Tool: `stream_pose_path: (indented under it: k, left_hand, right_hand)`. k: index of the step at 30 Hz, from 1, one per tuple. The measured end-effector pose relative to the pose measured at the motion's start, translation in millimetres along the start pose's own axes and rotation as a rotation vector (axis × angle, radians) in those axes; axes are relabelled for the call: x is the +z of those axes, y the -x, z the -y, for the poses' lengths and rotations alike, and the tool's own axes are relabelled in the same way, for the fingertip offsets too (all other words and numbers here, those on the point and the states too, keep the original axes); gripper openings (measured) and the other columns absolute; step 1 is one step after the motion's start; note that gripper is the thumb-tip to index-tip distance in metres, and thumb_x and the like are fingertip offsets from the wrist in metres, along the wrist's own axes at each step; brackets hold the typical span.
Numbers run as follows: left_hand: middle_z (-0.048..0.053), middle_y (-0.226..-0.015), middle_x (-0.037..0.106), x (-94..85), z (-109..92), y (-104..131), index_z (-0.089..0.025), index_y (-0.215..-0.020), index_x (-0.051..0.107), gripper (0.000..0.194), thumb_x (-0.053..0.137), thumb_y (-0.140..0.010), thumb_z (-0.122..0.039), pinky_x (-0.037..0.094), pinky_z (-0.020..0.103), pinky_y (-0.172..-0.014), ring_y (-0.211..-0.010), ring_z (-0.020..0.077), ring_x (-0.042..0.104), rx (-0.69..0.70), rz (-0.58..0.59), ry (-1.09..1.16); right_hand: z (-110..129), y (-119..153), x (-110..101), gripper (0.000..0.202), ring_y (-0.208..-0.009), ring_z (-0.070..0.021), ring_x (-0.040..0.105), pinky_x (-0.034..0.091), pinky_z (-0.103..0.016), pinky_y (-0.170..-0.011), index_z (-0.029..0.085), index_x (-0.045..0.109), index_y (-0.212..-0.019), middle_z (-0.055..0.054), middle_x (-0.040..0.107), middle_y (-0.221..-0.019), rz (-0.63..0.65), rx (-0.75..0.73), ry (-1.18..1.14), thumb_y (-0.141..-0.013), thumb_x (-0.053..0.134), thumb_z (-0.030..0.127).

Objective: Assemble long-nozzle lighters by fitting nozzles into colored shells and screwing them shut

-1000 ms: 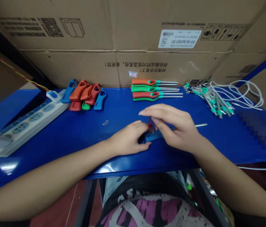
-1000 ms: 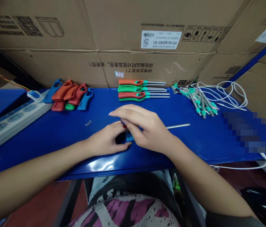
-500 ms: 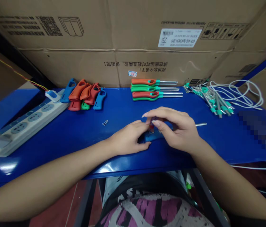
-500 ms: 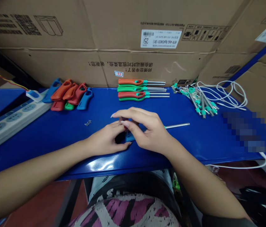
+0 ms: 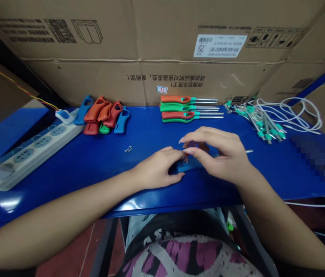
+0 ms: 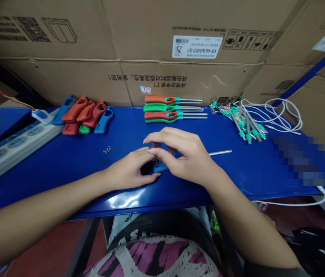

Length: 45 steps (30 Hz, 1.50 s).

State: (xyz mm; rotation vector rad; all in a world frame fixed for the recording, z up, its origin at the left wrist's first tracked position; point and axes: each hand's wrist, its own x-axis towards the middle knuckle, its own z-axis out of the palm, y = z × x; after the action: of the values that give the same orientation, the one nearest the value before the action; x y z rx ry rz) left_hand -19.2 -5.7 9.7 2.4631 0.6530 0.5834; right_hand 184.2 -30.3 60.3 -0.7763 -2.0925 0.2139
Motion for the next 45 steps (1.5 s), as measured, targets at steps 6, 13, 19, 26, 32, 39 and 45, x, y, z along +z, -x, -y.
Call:
stream_pose_path:
  k: [6, 13, 19, 26, 32, 39, 45]
  left_hand:
    - [0.005, -0.1, 0.067, 0.6, 0.0, 0.0, -0.018, -0.104, 0.061, 0.02, 0.068, -0.086, -0.022, 0.051, 0.037, -0.09, -0.098, 0.0235, 0.061, 0.002, 0.0, -0.007]
    - [0.006, -0.103, 0.068, -0.2, 0.2, -0.6, -0.017, -0.106, 0.061, 0.022, 0.068, -0.085, -0.022, 0.051, 0.038, -0.091, -0.1, 0.0236, 0.061, 0.01, 0.001, 0.023]
    - [0.007, -0.103, 0.067, 0.7, 0.6, -0.4, -0.016, -0.108, 0.062, 0.023, 0.067, -0.087, -0.023, 0.051, 0.039, -0.092, -0.1, 0.0242, 0.061, 0.019, -0.007, 0.006]
    - [0.006, -0.103, 0.068, 1.0, 0.5, 0.1, -0.017, -0.107, 0.062, 0.024, 0.07, -0.084, -0.02, 0.051, 0.036, -0.09, -0.099, 0.0226, 0.061, 0.016, -0.014, 0.007]
    - [0.007, -0.108, 0.068, 0.7, -0.1, -0.6, -0.016, -0.109, 0.062, 0.025, 0.069, -0.085, -0.021, 0.05, 0.038, -0.094, -0.103, 0.0235, 0.062, 0.014, -0.01, 0.004]
    - [0.008, -0.111, 0.069, 3.6, 3.6, 0.4, -0.016, -0.111, 0.061, 0.028, 0.069, -0.085, -0.02, 0.051, 0.039, -0.095, -0.106, 0.0241, 0.063, 0.05, -0.045, 0.023]
    - [0.009, -0.115, 0.069, 2.9, 2.7, -0.2, -0.018, -0.113, 0.062, 0.028, 0.068, -0.086, -0.022, 0.05, 0.043, -0.099, -0.112, 0.0267, 0.063, 0.042, -0.039, 0.027]
  right_hand:
    - [-0.2, 0.5, 0.6, 0.021, -0.097, -0.0191, 0.07, 0.056, -0.033, -0.087, 0.02, 0.067, -0.115, -0.007, 0.075, -0.105, 0.025, -0.097, 0.186, -0.099, 0.053, 0.021]
    - [2.8, -0.9, 2.6, 0.012, -0.081, -0.0151, 0.071, 0.058, -0.029, -0.078, 0.022, 0.071, -0.1, -0.002, 0.076, -0.089, -0.076, -0.019, 0.012, -0.094, 0.062, 0.019]
    - [1.1, 2.4, 2.5, 0.03, -0.108, -0.0204, 0.068, 0.055, -0.035, -0.092, 0.018, 0.065, -0.125, -0.01, 0.073, -0.118, -0.007, -0.119, 0.08, -0.098, 0.053, 0.015]
    - [0.7, -3.3, 1.0, 0.015, -0.079, -0.0171, 0.065, 0.053, -0.035, -0.08, 0.023, 0.071, -0.107, -0.002, 0.076, -0.087, -0.065, -0.069, 0.095, -0.092, 0.067, 0.021]
    - [-2.1, -3.4, 3.1, 0.024, -0.087, -0.0181, 0.068, 0.051, -0.037, -0.084, 0.019, 0.067, -0.119, -0.006, 0.077, -0.1, -0.03, -0.168, 0.175, -0.096, 0.06, 0.018]
    - [2.3, -4.4, 5.3, 0.018, -0.085, -0.0155, 0.069, 0.052, -0.034, -0.081, 0.019, 0.07, -0.108, -0.004, 0.077, -0.096, -0.022, -0.131, -0.046, -0.093, 0.063, 0.013]
    - [2.7, -1.4, 7.1, 0.025, -0.093, -0.0197, 0.069, 0.053, -0.037, -0.084, 0.014, 0.067, -0.117, -0.01, 0.075, -0.102, -0.021, -0.235, 0.087, -0.094, 0.06, 0.012]
